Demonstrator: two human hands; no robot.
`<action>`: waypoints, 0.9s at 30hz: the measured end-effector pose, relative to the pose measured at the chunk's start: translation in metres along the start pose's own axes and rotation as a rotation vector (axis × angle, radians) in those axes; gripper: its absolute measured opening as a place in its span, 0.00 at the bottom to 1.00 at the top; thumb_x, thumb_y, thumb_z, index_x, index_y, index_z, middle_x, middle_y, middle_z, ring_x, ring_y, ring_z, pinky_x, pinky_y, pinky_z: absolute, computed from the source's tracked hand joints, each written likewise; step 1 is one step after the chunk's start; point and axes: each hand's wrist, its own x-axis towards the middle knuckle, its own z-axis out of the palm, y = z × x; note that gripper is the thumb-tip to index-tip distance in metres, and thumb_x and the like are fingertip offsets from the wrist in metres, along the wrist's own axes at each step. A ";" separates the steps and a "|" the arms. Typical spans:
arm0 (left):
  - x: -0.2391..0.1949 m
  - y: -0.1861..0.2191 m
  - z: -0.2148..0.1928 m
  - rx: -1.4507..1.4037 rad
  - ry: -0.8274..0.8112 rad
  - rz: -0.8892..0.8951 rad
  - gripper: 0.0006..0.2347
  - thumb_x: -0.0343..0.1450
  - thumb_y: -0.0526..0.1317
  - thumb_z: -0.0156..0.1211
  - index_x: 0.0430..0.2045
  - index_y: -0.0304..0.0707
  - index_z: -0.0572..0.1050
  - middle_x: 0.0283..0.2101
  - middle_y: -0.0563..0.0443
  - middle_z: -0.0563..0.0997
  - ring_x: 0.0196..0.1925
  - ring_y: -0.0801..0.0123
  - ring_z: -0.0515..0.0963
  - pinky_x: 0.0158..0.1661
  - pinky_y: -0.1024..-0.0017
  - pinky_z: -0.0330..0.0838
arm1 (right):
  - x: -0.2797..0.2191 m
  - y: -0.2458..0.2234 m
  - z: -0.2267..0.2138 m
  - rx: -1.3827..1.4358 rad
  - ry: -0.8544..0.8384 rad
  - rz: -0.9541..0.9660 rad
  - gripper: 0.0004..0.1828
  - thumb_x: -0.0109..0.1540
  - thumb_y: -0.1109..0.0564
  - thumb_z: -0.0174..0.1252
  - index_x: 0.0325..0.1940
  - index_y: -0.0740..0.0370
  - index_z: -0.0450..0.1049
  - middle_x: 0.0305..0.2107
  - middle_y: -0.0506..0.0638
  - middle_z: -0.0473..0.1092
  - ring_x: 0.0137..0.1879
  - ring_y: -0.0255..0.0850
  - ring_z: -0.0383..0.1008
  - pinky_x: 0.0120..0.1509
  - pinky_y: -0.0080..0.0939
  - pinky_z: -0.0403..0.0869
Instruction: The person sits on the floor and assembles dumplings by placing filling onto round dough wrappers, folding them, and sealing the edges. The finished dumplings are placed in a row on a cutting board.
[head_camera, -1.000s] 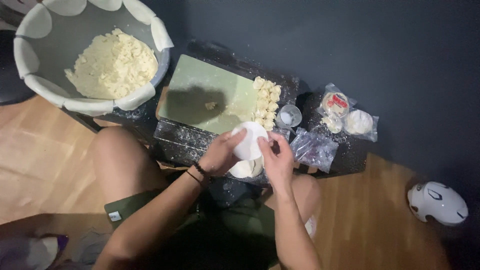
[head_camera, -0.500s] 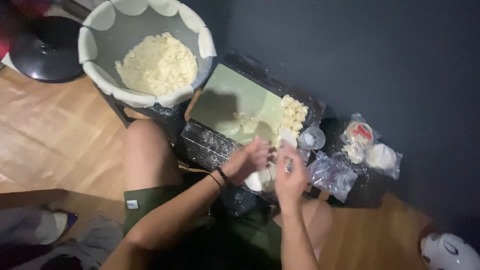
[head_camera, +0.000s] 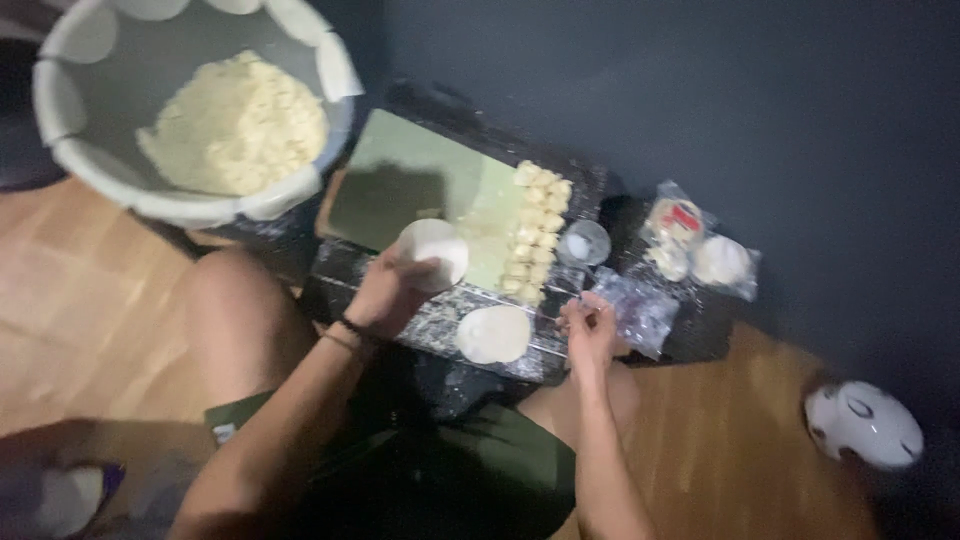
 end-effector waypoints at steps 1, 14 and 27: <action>0.008 -0.010 -0.008 -0.033 -0.009 -0.087 0.11 0.65 0.31 0.65 0.39 0.29 0.78 0.30 0.40 0.82 0.31 0.59 0.82 0.37 0.58 0.77 | 0.015 0.017 -0.003 0.092 0.033 0.060 0.21 0.66 0.56 0.61 0.61 0.59 0.63 0.38 0.53 0.73 0.41 0.46 0.81 0.51 0.49 0.82; 0.031 -0.070 0.021 0.014 -0.243 -0.299 0.17 0.69 0.39 0.66 0.50 0.30 0.76 0.40 0.36 0.84 0.41 0.50 0.85 0.44 0.46 0.79 | 0.073 -0.041 -0.008 -0.462 0.285 -0.399 0.10 0.73 0.49 0.52 0.42 0.52 0.74 0.30 0.51 0.77 0.43 0.54 0.79 0.49 0.52 0.75; 0.043 -0.071 0.034 -0.031 -0.316 -0.278 0.16 0.64 0.31 0.66 0.47 0.32 0.78 0.37 0.39 0.84 0.40 0.53 0.86 0.43 0.52 0.81 | 0.018 -0.078 -0.043 0.483 0.423 -0.125 0.09 0.72 0.54 0.51 0.44 0.59 0.74 0.26 0.50 0.74 0.31 0.37 0.80 0.30 0.30 0.80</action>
